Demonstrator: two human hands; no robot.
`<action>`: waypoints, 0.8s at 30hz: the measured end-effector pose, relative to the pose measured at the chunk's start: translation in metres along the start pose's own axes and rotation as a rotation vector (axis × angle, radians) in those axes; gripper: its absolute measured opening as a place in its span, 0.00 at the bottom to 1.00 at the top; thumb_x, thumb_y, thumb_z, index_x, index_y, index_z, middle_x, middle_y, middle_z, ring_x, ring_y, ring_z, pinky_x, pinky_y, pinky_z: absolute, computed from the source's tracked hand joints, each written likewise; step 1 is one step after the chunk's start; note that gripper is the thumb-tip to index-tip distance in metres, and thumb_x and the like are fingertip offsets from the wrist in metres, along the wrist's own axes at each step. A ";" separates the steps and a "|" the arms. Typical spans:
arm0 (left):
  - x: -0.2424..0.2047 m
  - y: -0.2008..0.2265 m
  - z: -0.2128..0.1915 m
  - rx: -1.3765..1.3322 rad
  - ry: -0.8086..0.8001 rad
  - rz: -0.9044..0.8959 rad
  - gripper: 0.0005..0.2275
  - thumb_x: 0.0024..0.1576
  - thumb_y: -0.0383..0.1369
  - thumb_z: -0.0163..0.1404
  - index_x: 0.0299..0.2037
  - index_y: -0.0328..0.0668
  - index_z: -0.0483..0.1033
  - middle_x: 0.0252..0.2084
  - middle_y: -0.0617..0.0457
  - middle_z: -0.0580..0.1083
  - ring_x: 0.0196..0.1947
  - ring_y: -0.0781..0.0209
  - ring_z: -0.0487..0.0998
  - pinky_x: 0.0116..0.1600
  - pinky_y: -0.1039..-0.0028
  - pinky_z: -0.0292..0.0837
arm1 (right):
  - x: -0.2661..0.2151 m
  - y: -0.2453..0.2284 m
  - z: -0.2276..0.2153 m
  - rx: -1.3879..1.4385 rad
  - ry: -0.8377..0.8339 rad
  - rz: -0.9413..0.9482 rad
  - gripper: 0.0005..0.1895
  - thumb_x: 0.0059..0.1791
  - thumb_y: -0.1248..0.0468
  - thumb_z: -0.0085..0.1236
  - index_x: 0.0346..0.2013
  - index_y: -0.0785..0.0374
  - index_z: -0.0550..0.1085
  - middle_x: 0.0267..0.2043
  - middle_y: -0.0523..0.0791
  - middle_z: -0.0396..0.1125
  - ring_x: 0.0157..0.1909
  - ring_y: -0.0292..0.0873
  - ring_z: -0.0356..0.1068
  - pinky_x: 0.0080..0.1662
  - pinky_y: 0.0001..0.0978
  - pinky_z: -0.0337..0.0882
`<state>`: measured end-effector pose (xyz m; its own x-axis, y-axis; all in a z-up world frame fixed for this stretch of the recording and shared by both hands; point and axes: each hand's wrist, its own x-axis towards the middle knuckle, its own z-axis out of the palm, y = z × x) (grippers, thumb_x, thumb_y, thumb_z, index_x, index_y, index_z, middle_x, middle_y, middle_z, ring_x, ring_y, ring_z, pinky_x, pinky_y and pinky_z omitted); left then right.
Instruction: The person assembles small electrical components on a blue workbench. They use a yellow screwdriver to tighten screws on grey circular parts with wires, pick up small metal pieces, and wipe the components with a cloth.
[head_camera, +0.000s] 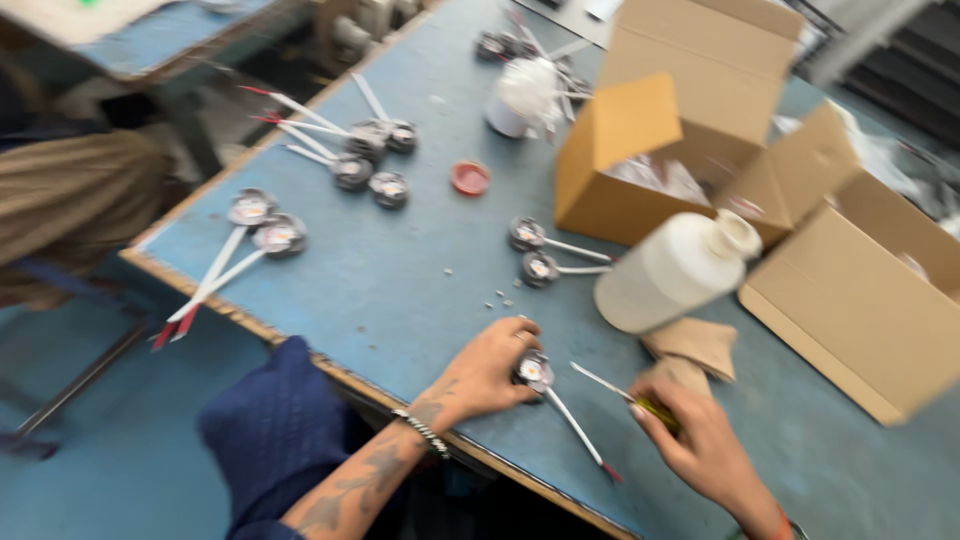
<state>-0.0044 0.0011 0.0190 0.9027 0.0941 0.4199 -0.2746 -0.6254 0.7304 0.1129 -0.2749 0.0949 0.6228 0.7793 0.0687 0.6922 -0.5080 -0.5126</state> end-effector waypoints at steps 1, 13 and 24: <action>0.000 0.004 -0.002 -0.043 -0.013 -0.068 0.19 0.43 0.33 0.66 0.44 0.35 0.77 0.48 0.44 0.76 0.52 0.45 0.77 0.57 0.63 0.73 | 0.002 -0.011 -0.002 0.019 -0.007 0.015 0.09 0.48 0.62 0.59 0.41 0.62 0.77 0.29 0.45 0.72 0.28 0.40 0.71 0.33 0.34 0.70; 0.007 0.011 -0.006 -1.271 -0.007 -0.499 0.22 0.55 0.49 0.54 0.53 0.43 0.72 0.39 0.55 0.73 0.42 0.65 0.79 0.53 0.67 0.85 | 0.009 -0.058 0.005 0.310 0.006 -0.070 0.16 0.50 0.67 0.56 0.53 0.63 0.79 0.25 0.43 0.64 0.26 0.36 0.61 0.30 0.29 0.61; 0.011 0.010 -0.009 -1.366 0.450 -0.721 0.20 0.64 0.49 0.43 0.35 0.39 0.73 0.30 0.54 0.72 0.31 0.66 0.76 0.43 0.71 0.79 | 0.014 -0.074 0.037 0.275 0.063 -0.053 0.15 0.49 0.68 0.59 0.50 0.59 0.81 0.19 0.42 0.60 0.21 0.35 0.55 0.25 0.33 0.54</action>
<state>-0.0002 0.0024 0.0359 0.8699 0.4117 -0.2715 -0.1540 0.7498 0.6435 0.0570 -0.2128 0.1023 0.6162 0.7732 0.1502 0.6046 -0.3421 -0.7194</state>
